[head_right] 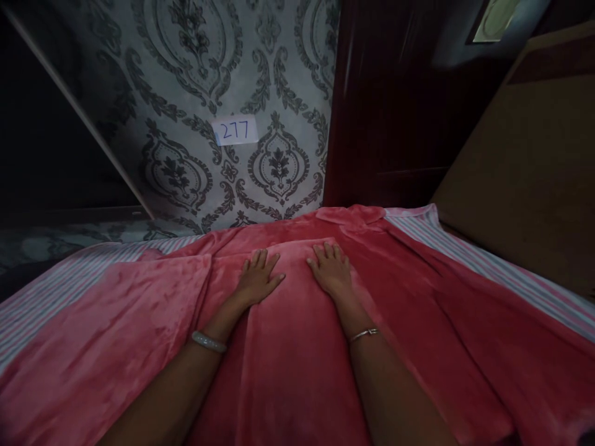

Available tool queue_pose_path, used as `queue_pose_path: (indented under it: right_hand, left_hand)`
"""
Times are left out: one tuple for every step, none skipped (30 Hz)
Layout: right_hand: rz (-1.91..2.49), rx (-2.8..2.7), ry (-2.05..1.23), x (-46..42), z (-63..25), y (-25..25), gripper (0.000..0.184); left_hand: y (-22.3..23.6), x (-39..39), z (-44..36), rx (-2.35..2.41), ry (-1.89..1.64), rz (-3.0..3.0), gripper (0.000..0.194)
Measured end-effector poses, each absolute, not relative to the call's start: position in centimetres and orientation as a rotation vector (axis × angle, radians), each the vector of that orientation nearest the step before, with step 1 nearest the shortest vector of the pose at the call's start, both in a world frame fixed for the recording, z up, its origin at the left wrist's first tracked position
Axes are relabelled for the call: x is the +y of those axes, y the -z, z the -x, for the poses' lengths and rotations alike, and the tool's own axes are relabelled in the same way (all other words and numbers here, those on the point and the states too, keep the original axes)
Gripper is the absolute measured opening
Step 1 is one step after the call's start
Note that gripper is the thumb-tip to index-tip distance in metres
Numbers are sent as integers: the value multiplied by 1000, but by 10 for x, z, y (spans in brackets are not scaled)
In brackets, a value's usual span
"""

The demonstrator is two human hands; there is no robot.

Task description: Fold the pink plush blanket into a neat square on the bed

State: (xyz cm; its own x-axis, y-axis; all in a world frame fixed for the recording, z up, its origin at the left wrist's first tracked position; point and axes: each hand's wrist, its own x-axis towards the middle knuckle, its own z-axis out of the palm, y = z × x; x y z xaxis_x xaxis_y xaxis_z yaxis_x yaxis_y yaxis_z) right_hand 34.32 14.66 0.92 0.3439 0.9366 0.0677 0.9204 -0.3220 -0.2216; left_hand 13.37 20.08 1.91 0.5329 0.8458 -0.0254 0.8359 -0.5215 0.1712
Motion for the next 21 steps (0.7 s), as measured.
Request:
queue_pose_path:
  right_hand:
    - [2385, -1676, -108, 147, -344, -9, 58]
    - [2384, -1673, -109, 147, -344, -8, 59]
    - [2384, -1669, -108, 148, -344, -7, 59]
    - [2385, -1669, -107, 148, -345, -7, 59]
    - [2386, -1672, -107, 149, -344, -7, 59]
    - [2390, -1675, -109, 149, -344, -7, 59]
    - [2396, -1677, -109, 150, -343, -8, 59]
    - [2403, -1679, -105, 149, -342, -9, 59]
    - [2410, -1686, -100, 149, -341, -11, 59]
    - [2415, -1696, -95, 147, -340, -14, 59]
    - [2419, -1707, -90, 145, -339, -16, 59]
    - [2422, -1722, -93, 141, -340, -19, 59]
    - [2422, -1744, -106, 135, -341, -22, 59]
    - [2425, -1765, -131, 127, -344, -23, 59]
    - [2429, -1781, -166, 117, -349, -24, 59]
    - [2426, -1794, -205, 104, -355, -24, 59]
    - [2408, -1811, -242, 89, -362, -22, 60]
    - [2374, -1829, -276, 73, -369, -20, 60]
    - [2324, -1844, -305, 54, -377, -17, 61]
    - [2262, -1857, -330, 35, -384, -14, 62]
    - [2198, -1866, -349, 15, -390, -10, 64]
  left_hand:
    - [-19, 201, -134, 1441, -88, -2606, 72]
    - [-20, 201, -134, 1441, -90, -2610, 72]
    - [-20, 201, -133, 1442, -94, -2613, 72]
    - [-19, 201, -133, 1445, -100, -2617, 72]
    - [-19, 201, -133, 1449, -107, -2620, 72]
    - [-19, 201, -133, 1452, -113, -2623, 72]
    - [-18, 201, -133, 1454, -117, -2625, 72]
    - [-18, 201, -133, 1454, -120, -2628, 72]
    - [-19, 201, -133, 1451, -120, -2631, 73]
    - [-19, 201, -133, 1448, -118, -2636, 73]
    - [-20, 202, -133, 1445, -117, -2642, 72]
    - [-21, 202, -133, 1442, -119, -2651, 72]
    - [-21, 202, -133, 1440, -121, -2661, 71]
    - [-22, 202, -133, 1437, -126, -2671, 71]
    - [-22, 202, -134, 1436, -129, -2677, 71]
    - [-22, 202, -134, 1434, -137, -2682, 70]
    - [-22, 203, -134, 1431, -142, -2683, 70]
    - [-21, 203, -135, 1427, -147, -2682, 70]
    - [-21, 203, -135, 1421, -154, -2680, 71]
    - [-21, 203, -136, 1412, -160, -2679, 71]
    - [-22, 203, -136, 1401, -161, -2676, 71]
